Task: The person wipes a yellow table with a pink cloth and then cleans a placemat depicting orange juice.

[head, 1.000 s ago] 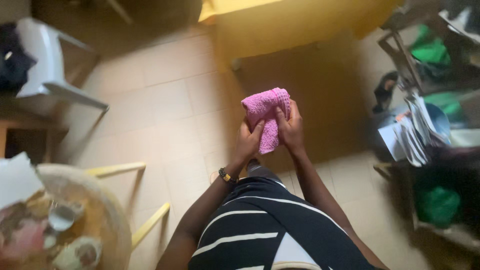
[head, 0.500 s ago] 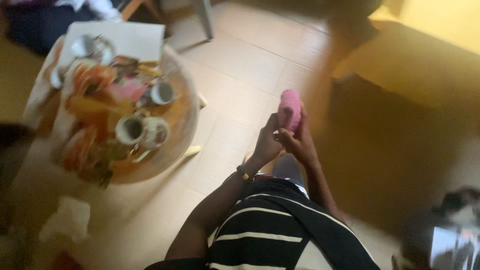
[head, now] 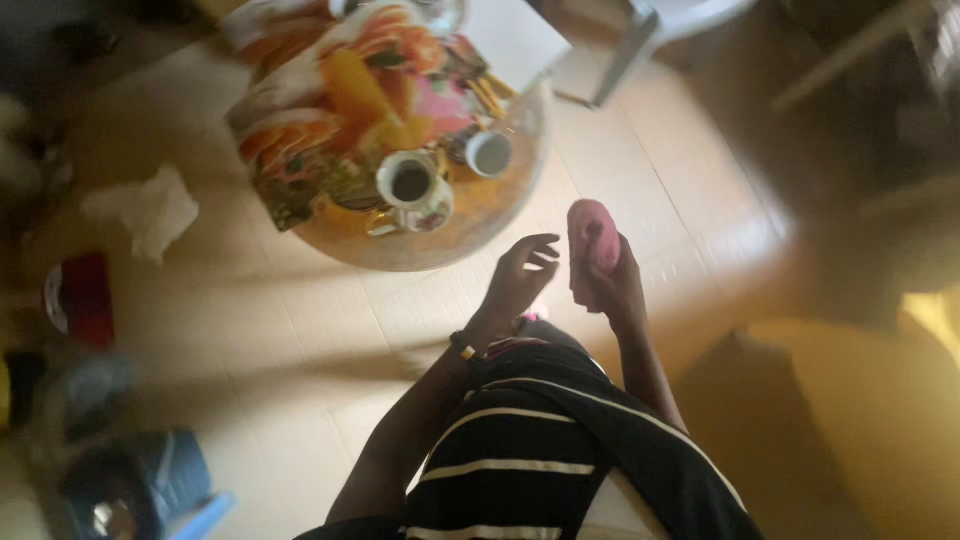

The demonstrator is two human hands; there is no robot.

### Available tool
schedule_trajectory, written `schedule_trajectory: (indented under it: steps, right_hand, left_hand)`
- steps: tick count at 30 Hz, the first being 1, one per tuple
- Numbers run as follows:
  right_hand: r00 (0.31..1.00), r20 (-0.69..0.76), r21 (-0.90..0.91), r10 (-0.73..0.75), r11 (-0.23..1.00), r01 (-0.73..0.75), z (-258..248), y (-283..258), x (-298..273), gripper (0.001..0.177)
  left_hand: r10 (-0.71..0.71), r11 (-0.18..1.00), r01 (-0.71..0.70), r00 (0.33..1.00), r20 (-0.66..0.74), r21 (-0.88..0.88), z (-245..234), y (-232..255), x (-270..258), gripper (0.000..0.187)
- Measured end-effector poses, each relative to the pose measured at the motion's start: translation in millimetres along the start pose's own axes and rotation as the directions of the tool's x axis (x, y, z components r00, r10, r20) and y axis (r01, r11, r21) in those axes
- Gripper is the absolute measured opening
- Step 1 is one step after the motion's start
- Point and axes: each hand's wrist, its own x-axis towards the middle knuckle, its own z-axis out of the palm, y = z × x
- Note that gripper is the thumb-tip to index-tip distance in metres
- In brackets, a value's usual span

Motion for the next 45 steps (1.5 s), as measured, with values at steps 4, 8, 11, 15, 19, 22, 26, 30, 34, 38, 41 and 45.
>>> schedule_trajectory:
  steps: [4,8,11,15,19,22,26,30,34,38,41,45]
  right_hand:
    - [0.998,0.061,-0.248,0.027,0.969,-0.011,15.3,-32.2,48.7,0.057]
    - [0.962,0.233,-0.098,-0.145,0.980,0.171,28.1,-21.4,92.4,0.054]
    - [0.933,0.289,-0.146,-0.213,0.954,0.263,41.1,-15.5,114.2,0.048]
    - [0.929,0.313,-0.161,-0.196,0.953,0.255,73.9,-34.2,125.6,0.047]
    - [0.867,0.353,-0.076,-0.353,0.912,0.402,107.2,-48.2,125.9,0.048]
    - [0.883,0.360,0.034,-0.301,0.950,0.310,134.4,-49.5,123.7,0.056]
    - [0.791,0.311,0.068,-0.527,0.842,0.535,184.0,-58.1,114.7,0.058]
    - [0.840,0.325,0.221,-0.435,0.898,0.380,219.9,-79.7,92.7,0.054]
    - [0.855,0.302,0.136,-0.422,0.907,0.399,248.5,-87.2,83.9,0.038]
    - [0.824,0.244,0.144,-0.512,0.859,0.491,268.3,-80.1,75.8,0.040]
    - [0.877,0.217,0.124,-0.428,0.904,0.410,279.8,-73.2,73.9,0.036]
    - [0.906,0.230,0.134,-0.355,0.934,0.331,286.9,-65.5,64.3,0.032]
  left_hand:
    - [-0.077,0.972,0.038,0.983,-0.167,-0.230,-36.5,2.7,6.7,0.028]
    - [-0.037,0.932,-0.110,0.919,-0.393,-0.346,-69.9,-0.2,22.8,0.026]
    - [0.025,0.947,-0.208,0.806,-0.591,-0.244,-98.5,-7.2,12.6,0.027]
    - [-0.089,0.956,-0.170,0.609,-0.788,-0.239,-148.9,-21.1,2.6,0.029]
    - [-0.267,0.894,-0.111,0.646,-0.715,-0.433,-212.4,-62.8,0.3,0.026]
    - [-0.389,0.823,-0.059,0.666,-0.636,-0.565,-256.4,-124.9,8.8,0.020]
    - [-0.543,0.620,-0.139,0.634,-0.550,-0.772,-305.5,-209.0,24.9,0.018]
    - [-0.603,0.368,-0.222,0.683,-0.413,-0.903,-334.9,-241.7,28.3,0.021]
    - [-0.589,0.187,-0.208,0.758,-0.278,-0.960,-346.4,-247.6,35.0,0.025]
    - [-0.567,0.141,-0.138,0.801,-0.194,-0.980,-354.5,-245.4,38.2,0.029]
    - [-0.641,0.141,-0.101,0.749,-0.169,-0.985,-354.4,-240.9,49.7,0.028]
    - [-0.655,0.418,0.055,0.710,-0.259,-0.907,-358.8,-230.2,58.4,0.030]
